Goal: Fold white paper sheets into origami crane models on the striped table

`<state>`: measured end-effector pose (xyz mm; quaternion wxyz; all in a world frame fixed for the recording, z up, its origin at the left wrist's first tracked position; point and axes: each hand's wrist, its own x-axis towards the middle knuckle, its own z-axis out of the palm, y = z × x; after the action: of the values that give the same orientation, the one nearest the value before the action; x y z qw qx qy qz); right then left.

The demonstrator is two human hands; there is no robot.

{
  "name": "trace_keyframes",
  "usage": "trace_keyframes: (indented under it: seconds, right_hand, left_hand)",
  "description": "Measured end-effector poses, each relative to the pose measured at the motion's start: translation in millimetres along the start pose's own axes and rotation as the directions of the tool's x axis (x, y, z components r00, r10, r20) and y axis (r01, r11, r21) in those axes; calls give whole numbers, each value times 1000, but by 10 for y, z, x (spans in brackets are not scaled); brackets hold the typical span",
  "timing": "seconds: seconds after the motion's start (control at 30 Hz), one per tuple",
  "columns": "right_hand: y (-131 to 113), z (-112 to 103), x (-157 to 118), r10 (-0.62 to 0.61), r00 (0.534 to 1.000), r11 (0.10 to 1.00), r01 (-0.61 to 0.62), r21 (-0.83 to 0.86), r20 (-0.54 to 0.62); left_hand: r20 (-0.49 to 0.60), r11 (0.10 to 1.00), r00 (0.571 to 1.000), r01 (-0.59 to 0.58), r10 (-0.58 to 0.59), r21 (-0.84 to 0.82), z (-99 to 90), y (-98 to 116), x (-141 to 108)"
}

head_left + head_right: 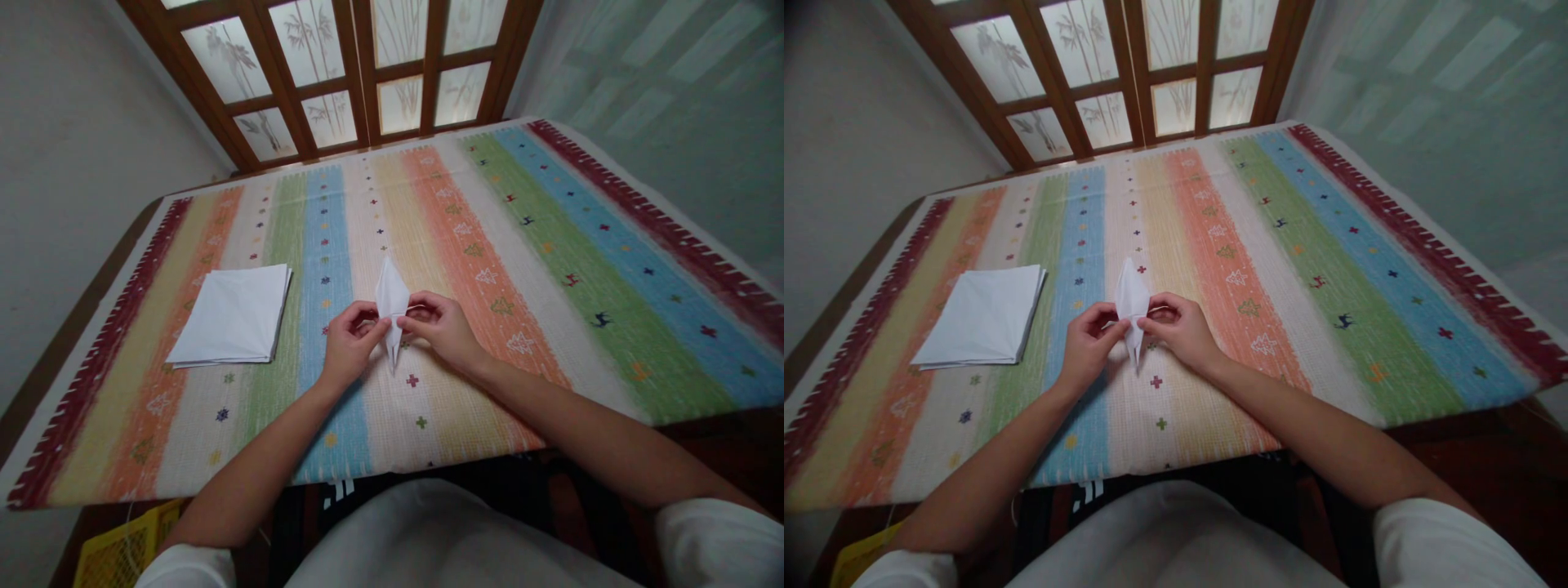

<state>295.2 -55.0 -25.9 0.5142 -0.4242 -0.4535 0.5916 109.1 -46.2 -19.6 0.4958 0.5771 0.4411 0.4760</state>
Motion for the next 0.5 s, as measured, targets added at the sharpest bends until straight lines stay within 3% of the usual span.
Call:
trace_keyframes:
  seconds: [0.27,0.4,0.5]
  right_hand:
    - [-29,-62,26,-34,999,994,33,-104,-8]
    - [20,-89,40,-41,999,991,41,-130,8]
    - [58,-117,55,-25,1000,985,26,-168,6]
  left_hand:
    - [-9,992,998,61,-62,-111,45,-25,11]
    - [39,996,996,84,-83,-26,20,-41,11]
    - [87,986,982,163,-167,44,-6,-76,11]
